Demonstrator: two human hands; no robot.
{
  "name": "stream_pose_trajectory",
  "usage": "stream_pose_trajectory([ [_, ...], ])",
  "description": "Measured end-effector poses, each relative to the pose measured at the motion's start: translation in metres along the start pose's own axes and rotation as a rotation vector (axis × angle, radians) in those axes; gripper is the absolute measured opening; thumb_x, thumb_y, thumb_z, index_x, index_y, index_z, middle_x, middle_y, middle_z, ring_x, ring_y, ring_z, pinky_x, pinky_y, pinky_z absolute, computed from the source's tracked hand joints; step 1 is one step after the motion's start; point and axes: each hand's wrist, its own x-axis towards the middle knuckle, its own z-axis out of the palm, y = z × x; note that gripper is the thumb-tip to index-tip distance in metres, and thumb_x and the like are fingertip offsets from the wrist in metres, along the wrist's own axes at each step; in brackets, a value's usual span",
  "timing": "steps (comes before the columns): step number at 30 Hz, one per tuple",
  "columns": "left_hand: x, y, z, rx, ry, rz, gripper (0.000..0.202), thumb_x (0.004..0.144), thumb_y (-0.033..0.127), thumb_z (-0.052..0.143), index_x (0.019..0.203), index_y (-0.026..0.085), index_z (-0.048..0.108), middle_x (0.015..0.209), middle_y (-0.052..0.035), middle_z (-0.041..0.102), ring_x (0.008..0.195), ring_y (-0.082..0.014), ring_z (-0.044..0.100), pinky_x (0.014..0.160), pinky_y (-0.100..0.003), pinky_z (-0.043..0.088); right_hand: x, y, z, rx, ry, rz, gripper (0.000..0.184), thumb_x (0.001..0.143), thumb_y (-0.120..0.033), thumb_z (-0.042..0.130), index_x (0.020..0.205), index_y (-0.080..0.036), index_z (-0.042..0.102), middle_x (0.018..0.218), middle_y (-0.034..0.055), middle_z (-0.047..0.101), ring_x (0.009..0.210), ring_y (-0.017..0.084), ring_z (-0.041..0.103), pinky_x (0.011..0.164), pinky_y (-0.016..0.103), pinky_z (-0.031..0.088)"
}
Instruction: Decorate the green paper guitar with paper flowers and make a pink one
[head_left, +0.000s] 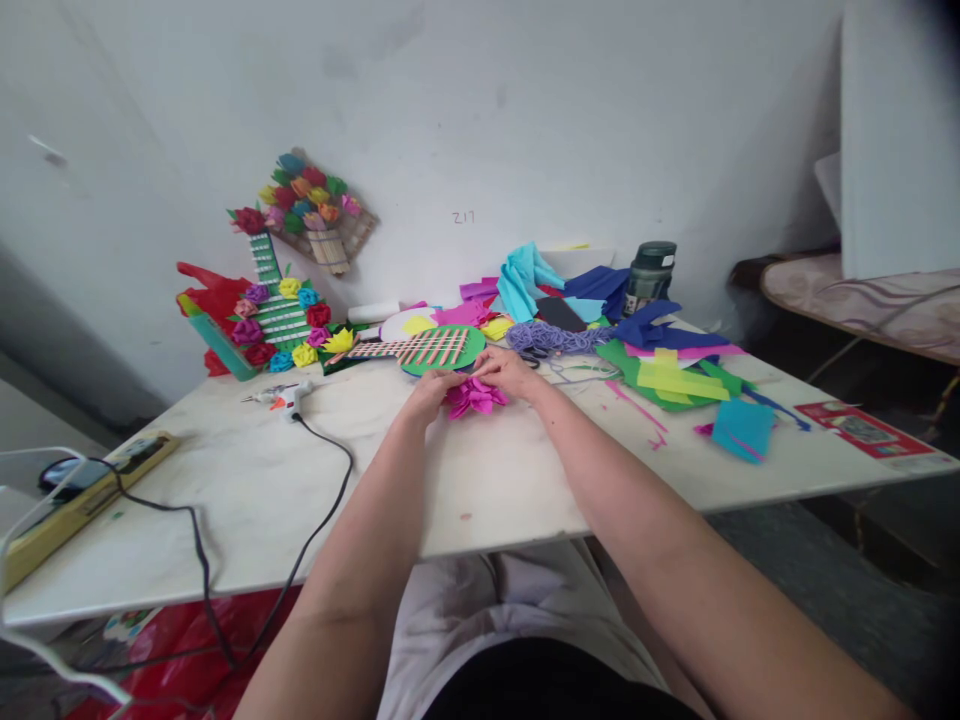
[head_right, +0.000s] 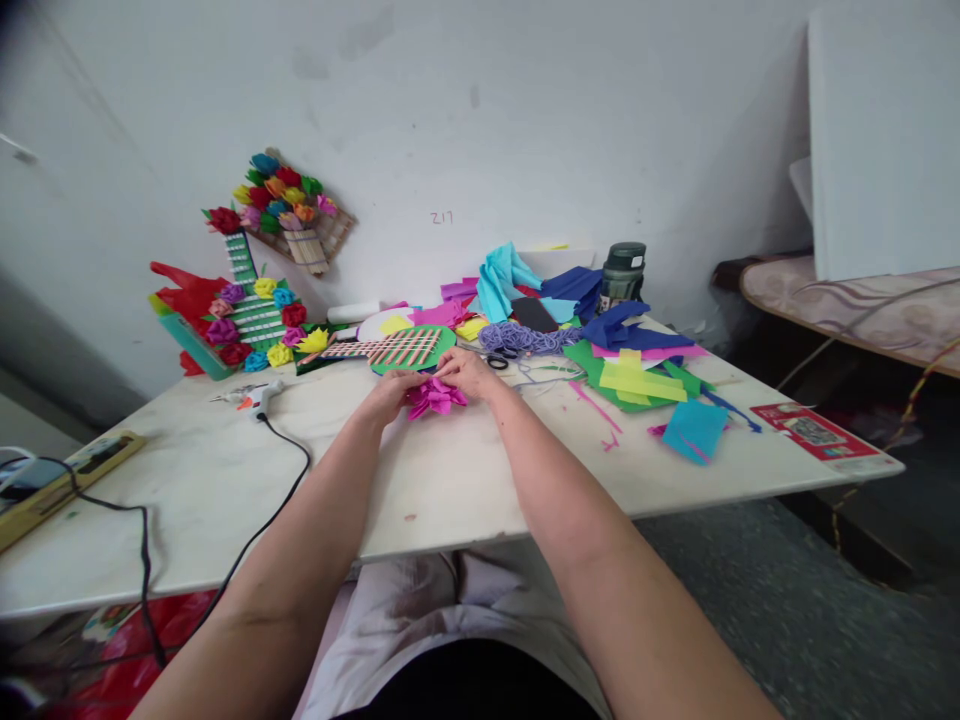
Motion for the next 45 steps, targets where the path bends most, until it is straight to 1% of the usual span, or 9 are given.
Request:
stream_pose_trajectory([
  [4,-0.001,0.001,0.000,0.026,0.004,0.012,0.020,0.055,0.029,0.069,0.056,0.012,0.058,0.046,0.0012,0.048,0.042,-0.0065,0.038,0.043,-0.022,0.024,0.000,-0.001,0.000,-0.018,-0.020,0.009,0.011,0.061,-0.014,0.065,0.065,-0.015,0.074,0.080,0.0046,0.063,0.071,0.012,0.056,0.066,0.023,0.044],
  [9,-0.002,0.005,0.002,0.067,-0.015,0.027,0.026,0.057,0.030,0.071,0.051,0.013,0.053,0.043,0.0023,0.044,0.039,-0.0055,0.035,0.043,-0.022,0.024,-0.003,-0.002,-0.004,0.025,-0.077,0.031,0.014,0.063,-0.015,0.063,0.070,-0.016,0.075,0.080,0.0042,0.064,0.069,0.011,0.055,0.064,0.022,0.044],
  [17,-0.002,0.008,0.002,0.104,-0.042,0.028,0.026,0.058,0.030,0.073,0.053,0.012,0.055,0.045,0.0024,0.046,0.041,-0.0052,0.037,0.046,-0.022,0.028,-0.002,0.000,-0.011,-0.001,-0.174,0.017,0.014,0.067,-0.020,0.063,0.073,-0.016,0.075,0.074,0.0040,0.065,0.071,0.013,0.058,0.068,0.025,0.045],
  [24,0.000,0.007,0.001,-0.043,-0.003,-0.021,0.028,0.057,0.036,0.074,0.064,0.014,0.057,0.054,0.0015,0.054,0.047,-0.0080,0.048,0.045,-0.022,0.032,0.002,0.006,-0.009,-0.020,-0.042,-0.063,0.011,0.067,-0.019,0.064,0.069,-0.017,0.075,0.080,0.0042,0.064,0.072,0.012,0.057,0.068,0.023,0.045],
  [28,0.000,0.006,0.003,-0.159,-0.049,0.019,0.029,0.051,0.025,0.079,0.070,0.014,0.061,0.064,-0.0009,0.061,0.058,-0.0110,0.056,0.054,-0.023,0.041,0.003,0.006,-0.006,-0.037,0.018,-0.057,0.011,0.066,-0.016,0.065,0.071,-0.016,0.075,0.080,0.0048,0.062,0.074,0.013,0.057,0.068,0.024,0.045],
  [33,-0.001,0.006,0.004,-0.182,0.010,0.026,0.034,0.045,0.018,0.081,0.071,0.014,0.060,0.067,-0.0008,0.062,0.064,-0.0129,0.060,0.060,-0.024,0.045,0.003,0.005,-0.001,-0.068,0.048,-0.040,0.012,0.067,-0.014,0.064,0.072,-0.018,0.075,0.079,0.0037,0.061,0.073,0.012,0.056,0.065,0.023,0.044],
  [36,-0.002,0.008,0.004,-0.122,0.005,0.005,0.035,0.047,0.023,0.080,0.074,0.014,0.059,0.066,-0.0016,0.061,0.060,-0.0135,0.059,0.055,-0.024,0.045,0.003,0.007,0.002,-0.076,0.077,-0.019,0.014,0.066,-0.013,0.065,0.071,-0.020,0.075,0.078,0.0024,0.062,0.069,0.011,0.056,0.063,0.022,0.044],
  [40,-0.006,0.012,0.002,-0.071,-0.029,-0.107,0.036,0.057,0.037,0.072,0.082,0.016,0.057,0.067,-0.0026,0.061,0.058,-0.0169,0.059,0.053,-0.029,0.049,0.006,0.011,0.005,-0.075,0.136,-0.013,0.014,0.066,-0.013,0.065,0.068,-0.021,0.075,0.075,0.0016,0.062,0.068,0.012,0.056,0.063,0.023,0.045],
  [45,-0.006,0.014,-0.002,-0.087,-0.012,-0.030,0.030,0.058,0.033,0.066,0.082,0.018,0.054,0.067,-0.0006,0.060,0.061,-0.0169,0.060,0.057,-0.033,0.052,0.007,0.007,0.005,-0.120,0.167,-0.001,0.014,0.068,-0.014,0.064,0.070,-0.021,0.076,0.078,0.0023,0.063,0.073,0.013,0.058,0.066,0.023,0.045],
])
